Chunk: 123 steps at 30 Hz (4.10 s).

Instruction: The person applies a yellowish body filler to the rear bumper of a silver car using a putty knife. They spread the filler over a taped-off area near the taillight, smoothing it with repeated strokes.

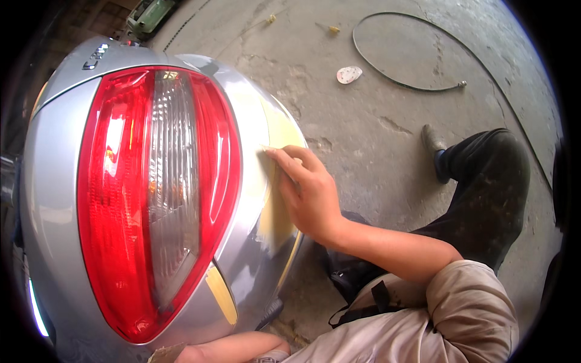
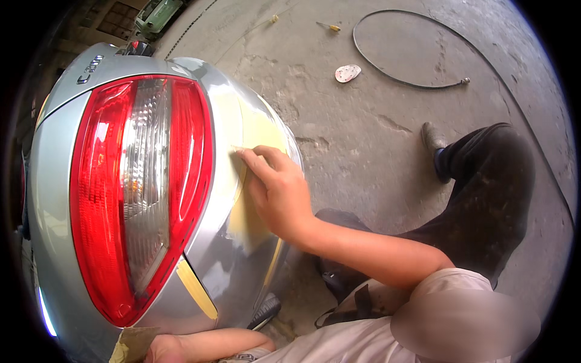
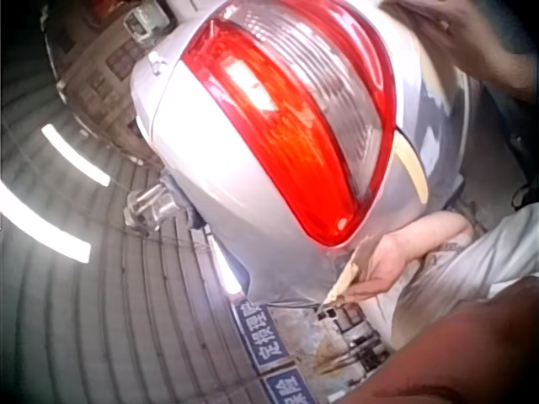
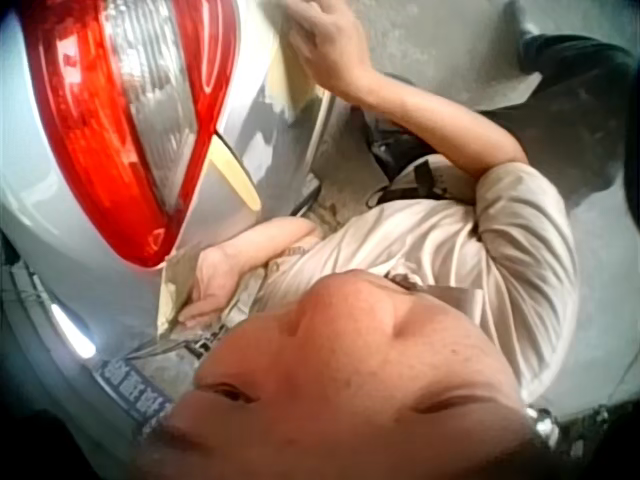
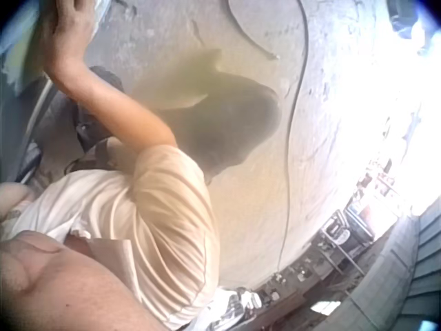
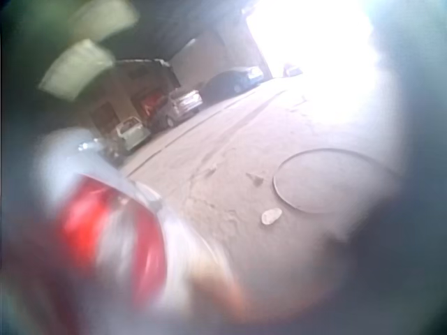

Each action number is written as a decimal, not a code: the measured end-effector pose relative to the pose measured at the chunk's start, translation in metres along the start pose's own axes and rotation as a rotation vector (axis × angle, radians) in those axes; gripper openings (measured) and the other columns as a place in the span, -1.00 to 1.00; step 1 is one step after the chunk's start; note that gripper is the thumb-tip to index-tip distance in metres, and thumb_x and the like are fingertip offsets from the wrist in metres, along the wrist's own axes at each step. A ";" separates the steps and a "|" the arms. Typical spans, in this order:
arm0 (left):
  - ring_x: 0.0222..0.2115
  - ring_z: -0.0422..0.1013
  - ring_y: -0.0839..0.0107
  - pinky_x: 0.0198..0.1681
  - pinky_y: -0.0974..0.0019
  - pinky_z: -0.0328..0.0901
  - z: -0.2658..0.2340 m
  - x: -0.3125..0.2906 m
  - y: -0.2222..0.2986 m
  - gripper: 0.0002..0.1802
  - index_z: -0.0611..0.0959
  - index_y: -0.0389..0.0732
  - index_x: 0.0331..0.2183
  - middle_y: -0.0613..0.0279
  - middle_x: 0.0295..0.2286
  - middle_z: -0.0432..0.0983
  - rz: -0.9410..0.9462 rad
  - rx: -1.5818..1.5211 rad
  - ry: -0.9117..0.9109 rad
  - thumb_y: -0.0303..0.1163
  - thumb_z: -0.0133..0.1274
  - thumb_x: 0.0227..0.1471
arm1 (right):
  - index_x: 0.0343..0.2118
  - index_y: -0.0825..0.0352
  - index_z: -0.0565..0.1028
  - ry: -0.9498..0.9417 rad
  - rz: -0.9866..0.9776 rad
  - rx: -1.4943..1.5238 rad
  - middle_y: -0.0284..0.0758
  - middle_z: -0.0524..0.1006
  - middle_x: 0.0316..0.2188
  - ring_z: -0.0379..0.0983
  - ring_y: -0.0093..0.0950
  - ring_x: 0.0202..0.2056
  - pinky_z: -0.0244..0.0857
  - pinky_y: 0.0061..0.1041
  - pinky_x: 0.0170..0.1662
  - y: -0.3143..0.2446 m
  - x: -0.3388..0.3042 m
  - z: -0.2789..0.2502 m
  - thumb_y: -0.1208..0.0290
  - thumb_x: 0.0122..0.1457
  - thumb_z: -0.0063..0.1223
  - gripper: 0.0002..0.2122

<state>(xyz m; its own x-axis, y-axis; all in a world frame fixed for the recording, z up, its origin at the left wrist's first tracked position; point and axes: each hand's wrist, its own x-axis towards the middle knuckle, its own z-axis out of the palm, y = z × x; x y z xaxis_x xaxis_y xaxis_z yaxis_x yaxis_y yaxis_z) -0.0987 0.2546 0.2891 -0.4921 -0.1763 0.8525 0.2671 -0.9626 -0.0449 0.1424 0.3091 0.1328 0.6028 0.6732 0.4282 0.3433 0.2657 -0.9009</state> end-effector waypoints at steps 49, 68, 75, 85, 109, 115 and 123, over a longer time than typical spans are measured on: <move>-0.18 0.45 0.34 -0.09 0.29 0.34 0.060 -0.088 0.107 -0.65 0.36 -0.38 0.00 0.02 -0.16 0.48 -1.256 -0.290 -0.173 -0.45 -0.12 0.20 | -0.05 0.33 0.53 -0.820 -0.201 0.457 -0.16 0.51 -0.02 0.33 -0.17 0.12 0.18 -0.21 0.17 -0.094 -0.016 -0.184 0.60 0.06 0.12 -0.66; 0.01 0.31 0.18 0.11 0.19 0.20 0.028 -0.141 0.068 -0.61 0.36 -0.51 0.00 -0.17 0.00 0.33 -0.454 0.343 -0.379 -0.48 -0.16 0.18 | -0.10 0.38 0.45 0.006 0.496 0.941 -0.31 0.54 -0.20 0.46 -0.51 -0.14 0.34 -0.52 -0.01 0.024 0.133 -0.349 0.41 0.25 -0.05 -0.78; 0.09 0.23 0.18 0.19 0.18 0.13 0.095 -0.223 0.044 -0.56 0.33 -0.48 0.06 -0.17 0.07 0.25 -0.428 0.475 -0.448 -0.46 -0.16 0.19 | 0.06 0.33 0.37 -0.227 0.238 0.594 -0.34 0.42 0.02 0.32 -0.51 0.08 0.15 -0.45 0.18 0.154 0.261 -0.432 0.36 0.34 -0.22 -0.70; 0.09 0.24 0.20 0.18 0.19 0.14 0.222 -0.302 0.003 -0.56 0.34 -0.47 0.06 -0.10 0.09 0.23 -0.609 0.674 -0.138 -0.40 -0.15 0.22 | 0.04 0.34 0.36 -0.332 0.471 0.580 -0.34 0.42 -0.01 0.34 -0.52 0.03 0.21 -0.47 0.11 0.295 0.459 -0.255 0.32 0.32 -0.18 -0.70; -0.08 0.37 0.34 -0.11 0.37 0.31 0.263 -0.256 0.037 -0.49 0.30 -0.44 0.10 0.03 -0.03 0.36 -0.319 1.244 -0.271 -0.31 -0.10 0.23 | -0.12 0.42 0.45 -0.326 0.241 0.946 -0.35 0.49 -0.23 0.38 -0.60 -0.16 0.24 -0.60 -0.10 0.261 0.380 0.043 0.48 0.18 -0.09 -0.76; 0.13 0.18 0.01 0.21 0.00 0.06 0.182 -0.254 0.048 -0.43 0.24 -0.45 0.12 -0.14 0.09 0.21 -0.241 1.201 -0.345 -0.25 -0.13 0.21 | -0.19 0.47 0.51 -0.174 0.320 0.689 -0.36 0.56 -0.34 0.43 -0.67 -0.27 0.31 -0.65 -0.24 0.254 0.241 0.004 0.57 0.12 -0.05 -0.79; 0.15 0.16 0.10 0.21 0.08 0.08 0.073 -0.249 0.060 -0.44 0.18 -0.42 0.14 -0.17 0.15 0.10 -0.670 0.433 -0.703 -0.25 -0.30 0.23 | -0.14 0.35 0.58 -0.205 0.369 0.569 -0.29 0.61 -0.19 0.50 -0.55 -0.16 0.35 -0.59 -0.07 0.222 0.071 -0.002 0.62 0.08 -0.09 -0.71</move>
<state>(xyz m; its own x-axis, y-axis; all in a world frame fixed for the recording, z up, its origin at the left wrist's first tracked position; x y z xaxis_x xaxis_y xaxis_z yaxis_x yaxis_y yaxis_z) 0.1008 0.2558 0.1123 -0.0954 0.6547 0.7499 0.4590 -0.6395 0.6167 0.2628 0.4142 -0.0368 0.4406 0.8902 0.1163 -0.3205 0.2770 -0.9058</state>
